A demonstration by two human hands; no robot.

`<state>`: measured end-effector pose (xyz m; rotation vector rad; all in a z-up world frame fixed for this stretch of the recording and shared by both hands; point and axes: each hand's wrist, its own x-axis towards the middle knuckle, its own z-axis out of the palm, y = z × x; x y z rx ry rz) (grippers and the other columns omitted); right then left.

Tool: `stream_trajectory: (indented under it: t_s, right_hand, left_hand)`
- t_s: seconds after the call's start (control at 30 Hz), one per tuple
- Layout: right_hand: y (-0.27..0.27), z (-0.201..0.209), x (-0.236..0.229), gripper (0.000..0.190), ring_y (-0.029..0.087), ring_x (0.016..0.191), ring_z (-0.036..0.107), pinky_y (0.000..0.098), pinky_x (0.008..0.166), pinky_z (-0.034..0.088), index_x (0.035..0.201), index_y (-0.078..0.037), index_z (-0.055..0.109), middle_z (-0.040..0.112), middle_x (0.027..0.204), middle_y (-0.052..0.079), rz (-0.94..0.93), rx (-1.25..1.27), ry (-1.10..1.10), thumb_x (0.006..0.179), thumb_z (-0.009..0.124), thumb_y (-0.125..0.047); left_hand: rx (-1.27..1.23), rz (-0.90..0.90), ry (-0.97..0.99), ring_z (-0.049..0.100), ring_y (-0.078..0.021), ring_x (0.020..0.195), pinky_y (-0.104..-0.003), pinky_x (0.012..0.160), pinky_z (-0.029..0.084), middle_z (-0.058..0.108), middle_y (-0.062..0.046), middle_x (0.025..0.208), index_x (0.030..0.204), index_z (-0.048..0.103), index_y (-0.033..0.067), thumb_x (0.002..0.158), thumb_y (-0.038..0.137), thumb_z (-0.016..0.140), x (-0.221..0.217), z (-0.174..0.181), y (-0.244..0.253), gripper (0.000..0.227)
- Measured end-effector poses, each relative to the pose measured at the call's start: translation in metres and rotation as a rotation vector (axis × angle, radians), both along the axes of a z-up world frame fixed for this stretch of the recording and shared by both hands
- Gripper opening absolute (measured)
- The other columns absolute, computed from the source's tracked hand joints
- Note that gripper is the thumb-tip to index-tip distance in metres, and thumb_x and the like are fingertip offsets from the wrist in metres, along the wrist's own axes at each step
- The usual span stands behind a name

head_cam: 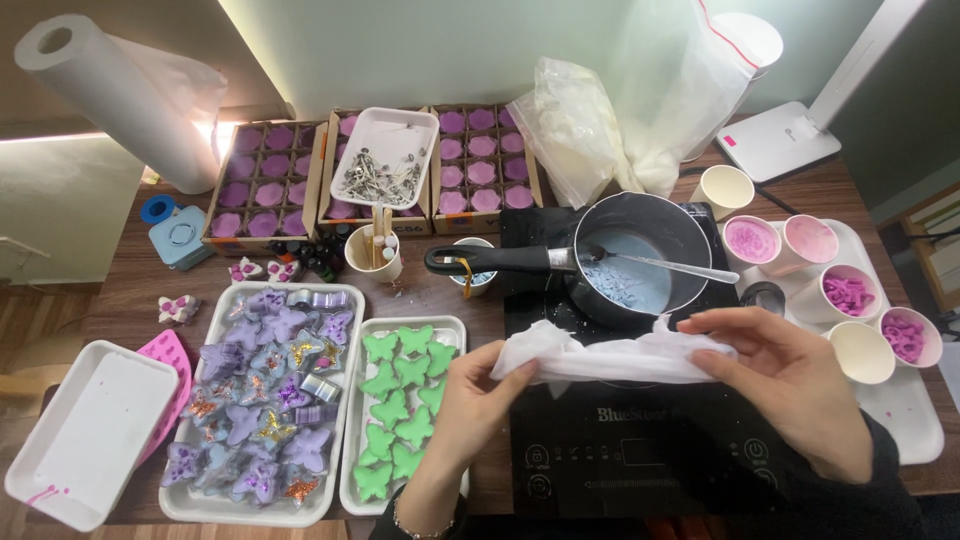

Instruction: The recorder is cleaning an induction cooker with a paper towel while holding a pot.

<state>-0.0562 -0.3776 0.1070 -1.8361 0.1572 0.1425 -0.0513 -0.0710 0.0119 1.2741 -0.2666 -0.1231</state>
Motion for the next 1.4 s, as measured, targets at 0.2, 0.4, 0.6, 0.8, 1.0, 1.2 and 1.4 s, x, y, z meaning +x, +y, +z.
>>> stream_trajectory:
  t_s: [0.2,0.4,0.6,0.8,1.0,1.2,1.4]
  right_hand:
    - [-0.013,-0.042,-0.009,0.019,0.024,0.121,0.065,0.0353,0.098,0.057,0.111,0.004,0.070,0.067,0.134,0.020,-0.040,0.257,-0.264,0.092,0.068,0.003]
    - [-0.017,-0.024,-0.009,0.043,0.023,0.120,0.072,0.0381,0.094,0.057,0.114,-0.001,0.080,0.067,0.142,0.004,0.248,0.251,0.227,0.072,0.079,0.008]
    - [-0.033,-0.029,-0.014,0.025,0.030,0.098,0.068,0.0406,0.085,0.059,0.112,-0.008,0.082,0.071,0.113,0.010,0.184,-0.572,0.313,0.087,0.082,-0.010]
    - [-0.062,-0.033,-0.015,0.016,0.021,0.133,0.059,0.0330,0.094,0.055,0.101,-0.003,0.076,0.079,0.122,0.011,0.337,-0.176,-0.231,0.095,0.068,-0.015]
    - [-0.050,-0.051,-0.040,0.021,0.033,0.076,0.062,0.0420,0.062,0.047,0.121,0.004,0.063,0.070,0.093,0.028,-0.357,0.058,-0.025,0.106,0.064,-0.009]
    - [0.029,-0.054,-0.060,0.053,0.010,0.095,0.065,0.0255,0.080,0.054,0.142,-0.006,0.059,0.069,0.111,0.010,-0.099,0.141,-0.005,0.091,0.070,-0.004]
    - [-0.057,-0.114,-0.063,0.041,0.021,0.092,0.074,0.0333,0.083,0.059,0.129,0.003,0.069,0.079,0.104,0.019,-0.199,0.250,0.186,0.088,0.065,0.002]
  left_hand:
    - [-0.225,0.110,0.221,0.078,-0.0160,0.063,-0.029,0.055,0.068,0.079,-0.011,0.088,0.140,0.039,0.0139,0.094,0.016,0.069,-0.004,0.027,0.003,0.055]
    - [-0.099,0.145,0.195,0.074,-0.0135,0.080,-0.029,0.071,0.064,0.072,-0.012,0.103,0.160,0.020,0.0142,0.091,0.011,0.071,0.000,0.053,0.012,0.085]
    - [0.648,-0.068,-0.388,0.071,-0.0297,0.101,-0.040,0.085,0.056,0.072,-0.015,0.118,0.131,0.066,0.0100,0.066,0.012,0.091,0.001,0.066,0.028,0.069]
    - [0.961,0.355,-0.783,0.063,-0.0420,0.108,-0.043,0.088,0.053,0.062,-0.017,0.129,0.082,0.070,0.0146,0.064,0.022,0.086,0.002,0.057,0.004,0.025]
    - [0.393,-0.057,0.523,0.077,-0.0342,0.089,-0.041,0.076,0.060,0.079,-0.032,0.102,0.102,0.072,0.0007,0.096,0.020,0.071,0.004,0.073,-0.045,0.020]
    - [0.216,-0.278,0.005,0.071,-0.0215,0.113,-0.032,0.097,0.055,0.072,-0.019,0.121,0.150,0.042,-0.0028,0.113,0.032,0.052,-0.038,0.011,-0.093,0.052]
    - [0.536,-0.680,0.201,0.066,-0.0297,0.079,-0.038,0.082,0.053,0.063,-0.028,0.089,0.156,0.059,0.0112,0.113,0.034,0.046,-0.029,0.046,-0.070,0.050]
